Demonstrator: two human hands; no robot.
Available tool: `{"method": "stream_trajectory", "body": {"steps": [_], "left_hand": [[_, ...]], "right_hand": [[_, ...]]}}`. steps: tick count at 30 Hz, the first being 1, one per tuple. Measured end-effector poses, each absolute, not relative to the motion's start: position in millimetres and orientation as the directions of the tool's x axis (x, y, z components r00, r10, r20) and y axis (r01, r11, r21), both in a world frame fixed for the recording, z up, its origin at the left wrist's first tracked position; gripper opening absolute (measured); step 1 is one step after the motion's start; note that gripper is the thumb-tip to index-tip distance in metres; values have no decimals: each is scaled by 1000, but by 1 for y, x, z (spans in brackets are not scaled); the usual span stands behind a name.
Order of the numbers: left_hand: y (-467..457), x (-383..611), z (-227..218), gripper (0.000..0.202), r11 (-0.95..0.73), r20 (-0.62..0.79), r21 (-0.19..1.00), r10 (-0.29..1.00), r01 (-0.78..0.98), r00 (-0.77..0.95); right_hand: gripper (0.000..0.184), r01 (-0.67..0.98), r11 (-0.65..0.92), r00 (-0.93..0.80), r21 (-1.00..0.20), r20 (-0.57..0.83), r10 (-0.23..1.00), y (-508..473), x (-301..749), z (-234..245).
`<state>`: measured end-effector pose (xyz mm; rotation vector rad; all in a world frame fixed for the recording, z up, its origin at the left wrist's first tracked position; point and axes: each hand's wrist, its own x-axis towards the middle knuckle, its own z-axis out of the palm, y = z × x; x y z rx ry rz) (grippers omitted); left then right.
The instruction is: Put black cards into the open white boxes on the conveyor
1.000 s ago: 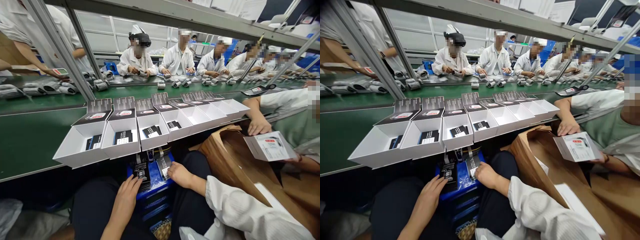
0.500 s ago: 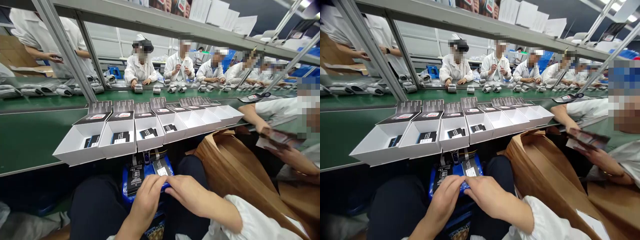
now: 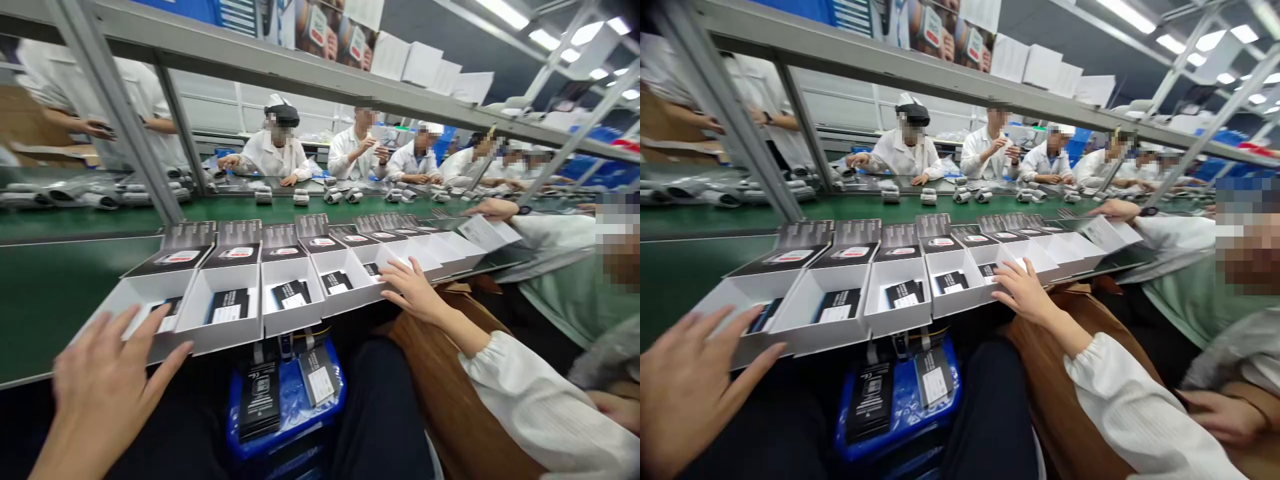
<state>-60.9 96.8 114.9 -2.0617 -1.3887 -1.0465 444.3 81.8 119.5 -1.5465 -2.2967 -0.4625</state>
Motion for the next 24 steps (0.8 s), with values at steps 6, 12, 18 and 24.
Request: {"method": "stream_trajectory", "body": {"steps": [6,12,18,24], "left_hand": [[83,-108,113,53,-314,597,-191,715,930,364],[85,-222,114,66,86,538,-60,842,994,-41],[72,-288,138,79,379,561,196,713,904,-421],[14,-183,68,45,-251,629,141,770,958,109]], "right_hand": [[22,843,533,-442,76,664,604,66,394,95],[30,791,608,-459,69,724,514,105,249,90],[26,657,743,-589,-125,530,610,127,49,146],[27,305,916,-560,-260,729,393,89,103,133]]}}
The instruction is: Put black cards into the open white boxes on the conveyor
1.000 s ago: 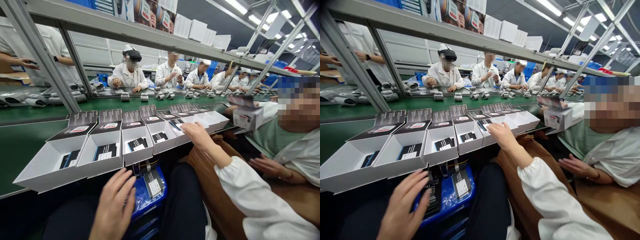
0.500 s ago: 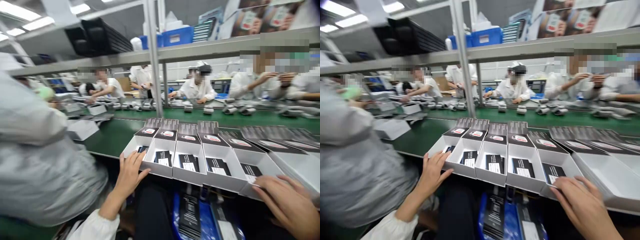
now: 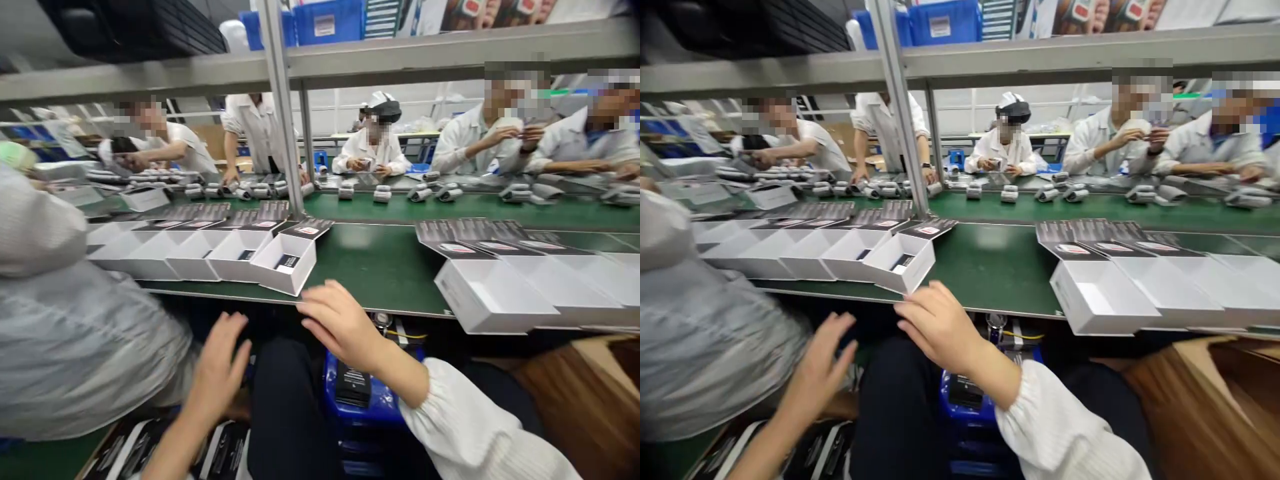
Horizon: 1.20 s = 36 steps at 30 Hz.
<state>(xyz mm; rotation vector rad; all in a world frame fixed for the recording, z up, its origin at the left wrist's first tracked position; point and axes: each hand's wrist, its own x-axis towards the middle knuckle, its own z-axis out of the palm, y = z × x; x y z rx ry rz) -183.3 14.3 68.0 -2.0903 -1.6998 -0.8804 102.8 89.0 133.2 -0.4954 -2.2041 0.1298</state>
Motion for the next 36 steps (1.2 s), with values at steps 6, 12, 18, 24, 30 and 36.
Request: {"method": "stream_trajectory", "body": {"steps": [6,12,18,24,30,36], "left_hand": [[-11,-36,-17,73,-498,227,214,862,841,453],[14,-3,-34,79,-480,-102,91,867,873,488],[9,-6,-24,63,-532,80,96,847,841,526],[-4,3,13,55,-689,436,201,699,696,566],[-13,53,58,38,-843,602,299,530,447,597],[7,102,106,42,-834,811,352,498,425,306]], "right_hand": [[25,795,581,-581,-176,52,812,39,240,4],[27,861,499,-509,-105,-143,849,15,269,-33],[13,891,410,-440,-194,-148,886,15,268,-22],[15,874,381,-439,-302,-154,885,18,275,3],[23,743,397,-436,-538,61,898,-30,270,92],[33,821,523,-299,-227,610,734,-15,311,153]]}}
